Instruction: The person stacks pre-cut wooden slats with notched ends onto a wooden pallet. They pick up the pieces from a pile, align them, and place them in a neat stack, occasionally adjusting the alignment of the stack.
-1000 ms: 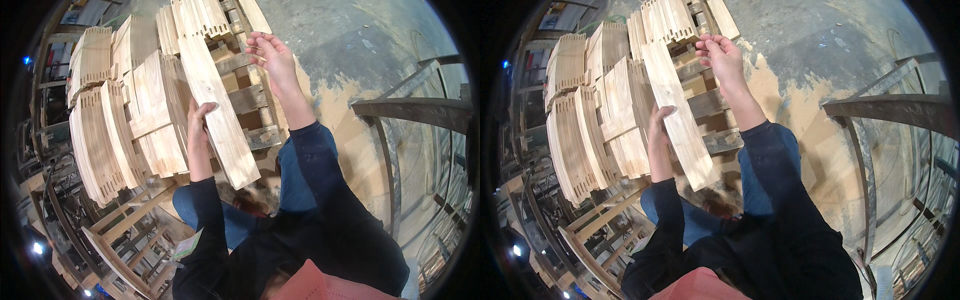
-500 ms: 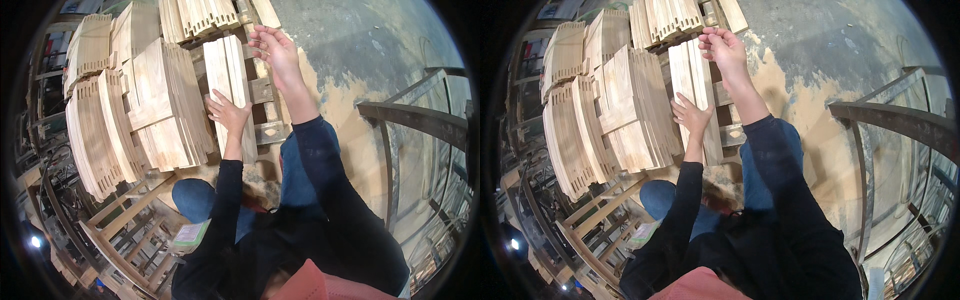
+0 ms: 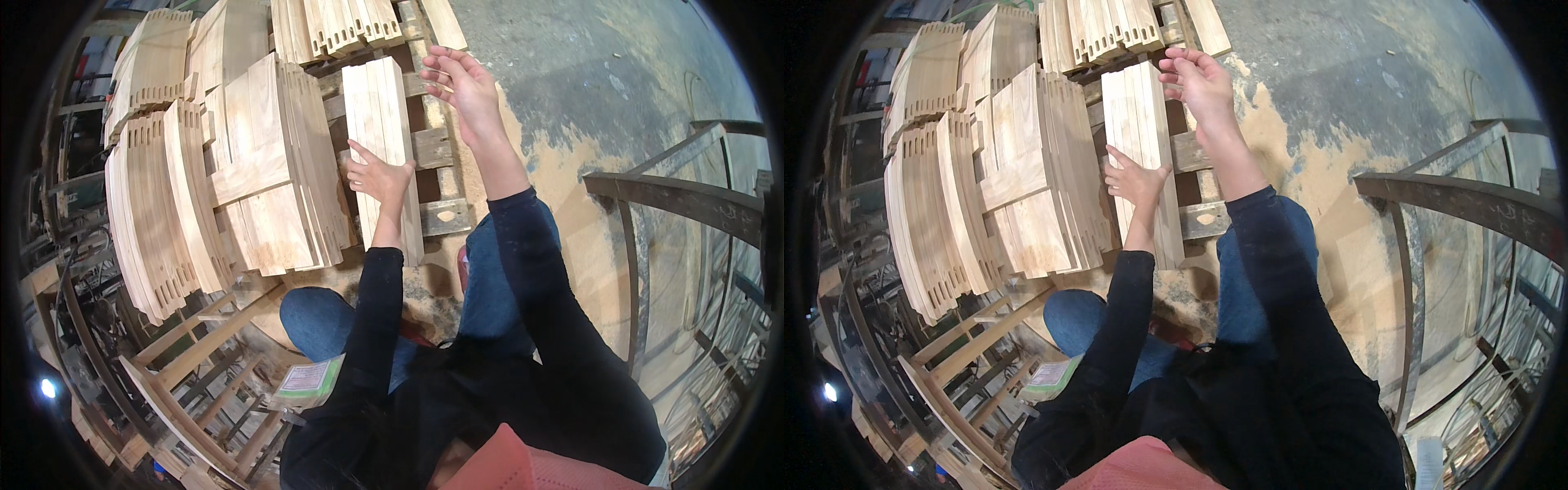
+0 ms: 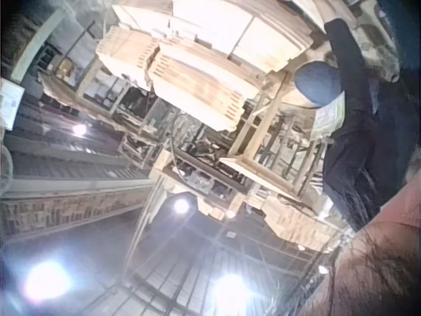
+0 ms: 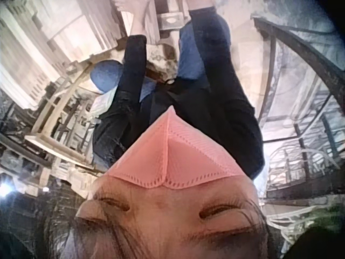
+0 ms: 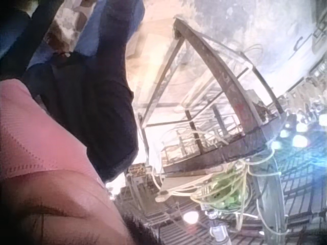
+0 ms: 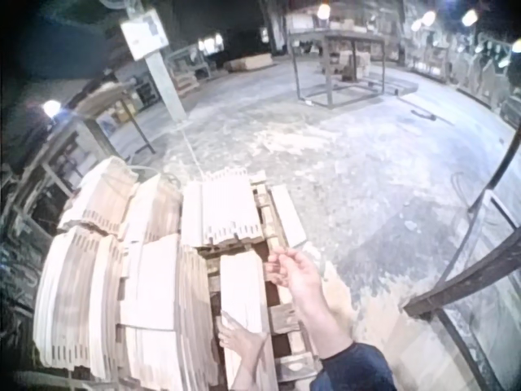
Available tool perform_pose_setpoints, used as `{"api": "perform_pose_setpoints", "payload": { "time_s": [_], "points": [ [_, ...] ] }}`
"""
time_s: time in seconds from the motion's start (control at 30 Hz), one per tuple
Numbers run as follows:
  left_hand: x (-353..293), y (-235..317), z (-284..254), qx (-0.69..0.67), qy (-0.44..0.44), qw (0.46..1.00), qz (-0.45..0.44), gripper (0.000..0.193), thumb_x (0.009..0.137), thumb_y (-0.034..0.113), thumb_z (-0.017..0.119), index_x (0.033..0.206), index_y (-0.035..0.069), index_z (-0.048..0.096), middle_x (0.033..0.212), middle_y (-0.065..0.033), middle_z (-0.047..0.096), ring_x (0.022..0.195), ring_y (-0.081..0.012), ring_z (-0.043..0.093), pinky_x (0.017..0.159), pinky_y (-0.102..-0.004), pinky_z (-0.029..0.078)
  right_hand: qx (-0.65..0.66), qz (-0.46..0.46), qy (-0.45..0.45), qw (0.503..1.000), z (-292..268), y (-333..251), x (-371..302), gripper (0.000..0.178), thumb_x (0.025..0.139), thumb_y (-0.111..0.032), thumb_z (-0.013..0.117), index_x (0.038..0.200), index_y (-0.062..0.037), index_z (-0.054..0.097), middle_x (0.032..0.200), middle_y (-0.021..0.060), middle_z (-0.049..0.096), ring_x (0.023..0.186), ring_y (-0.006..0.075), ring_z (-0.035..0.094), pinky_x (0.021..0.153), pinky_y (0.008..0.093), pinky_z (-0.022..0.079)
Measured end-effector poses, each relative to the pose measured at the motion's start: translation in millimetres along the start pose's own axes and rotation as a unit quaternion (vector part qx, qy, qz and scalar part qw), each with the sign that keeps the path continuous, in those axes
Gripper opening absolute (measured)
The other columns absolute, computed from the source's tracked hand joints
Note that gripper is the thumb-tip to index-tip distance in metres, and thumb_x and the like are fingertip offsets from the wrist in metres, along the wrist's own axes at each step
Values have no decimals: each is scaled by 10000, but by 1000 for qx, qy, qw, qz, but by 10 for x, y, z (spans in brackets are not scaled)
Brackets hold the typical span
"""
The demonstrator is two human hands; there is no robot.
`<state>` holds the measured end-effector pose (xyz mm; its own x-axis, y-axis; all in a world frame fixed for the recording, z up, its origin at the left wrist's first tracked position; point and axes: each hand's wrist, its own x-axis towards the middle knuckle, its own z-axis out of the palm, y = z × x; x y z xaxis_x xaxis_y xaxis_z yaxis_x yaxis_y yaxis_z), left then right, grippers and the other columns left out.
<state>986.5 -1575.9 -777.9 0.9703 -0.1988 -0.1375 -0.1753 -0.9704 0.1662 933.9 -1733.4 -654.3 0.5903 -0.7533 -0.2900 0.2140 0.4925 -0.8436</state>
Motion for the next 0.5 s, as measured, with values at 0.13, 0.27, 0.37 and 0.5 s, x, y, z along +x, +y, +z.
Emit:
{"api": "perform_pose_setpoints", "payload": {
  "time_s": [0.13, 0.27, 0.37, 0.5],
  "points": [
    [109, -82, -92, -49, -47, 997, -24, 1379, 537, 395, 883, 1556, 78, 11, 1384, -289, 327, 1265, -438, 357, 1053, -540, 301, -19, 34, 8, 999, 4, 180, 38, 207, 964, -154, 555, 1140, -60, 613, 1054, 56, 678, 904, 120, 642, 734, 267, 509],
    [288, -426, -413, -425, -257, 868, -9, 1114, 644, 264, 837, 1508, 61, 163, 1258, -237, 494, 1128, -378, 546, 946, -484, 472, -130, 98, 34, 986, 25, 523, 33, 457, 970, -385, 551, 1306, -78, 510, 1255, 89, 598, 1125, 198, 547, 966, 392, 422],
    [323, -878, -620, -688, -427, 578, -104, 564, 736, 149, 738, 1246, -1, 550, 1099, -186, 646, 952, -307, 662, 821, -396, 570, -143, 125, 93, 977, 204, 741, -43, 530, 986, -466, 482, 1336, -68, 480, 1284, 130, 579, 1177, 248, 524, 1031, 436, 374],
    [-121, -838, -705, -826, -390, 395, -99, 589, 849, 337, 583, 1313, -22, 534, 1166, -189, 658, 1003, -316, 665, 895, -403, 556, -14, 310, 20, 950, 75, 947, -130, 751, 981, -604, 396, 1447, -15, 398, 1439, 186, 490, 1332, 301, 451, 1129, 408, 310]
  ]
}}
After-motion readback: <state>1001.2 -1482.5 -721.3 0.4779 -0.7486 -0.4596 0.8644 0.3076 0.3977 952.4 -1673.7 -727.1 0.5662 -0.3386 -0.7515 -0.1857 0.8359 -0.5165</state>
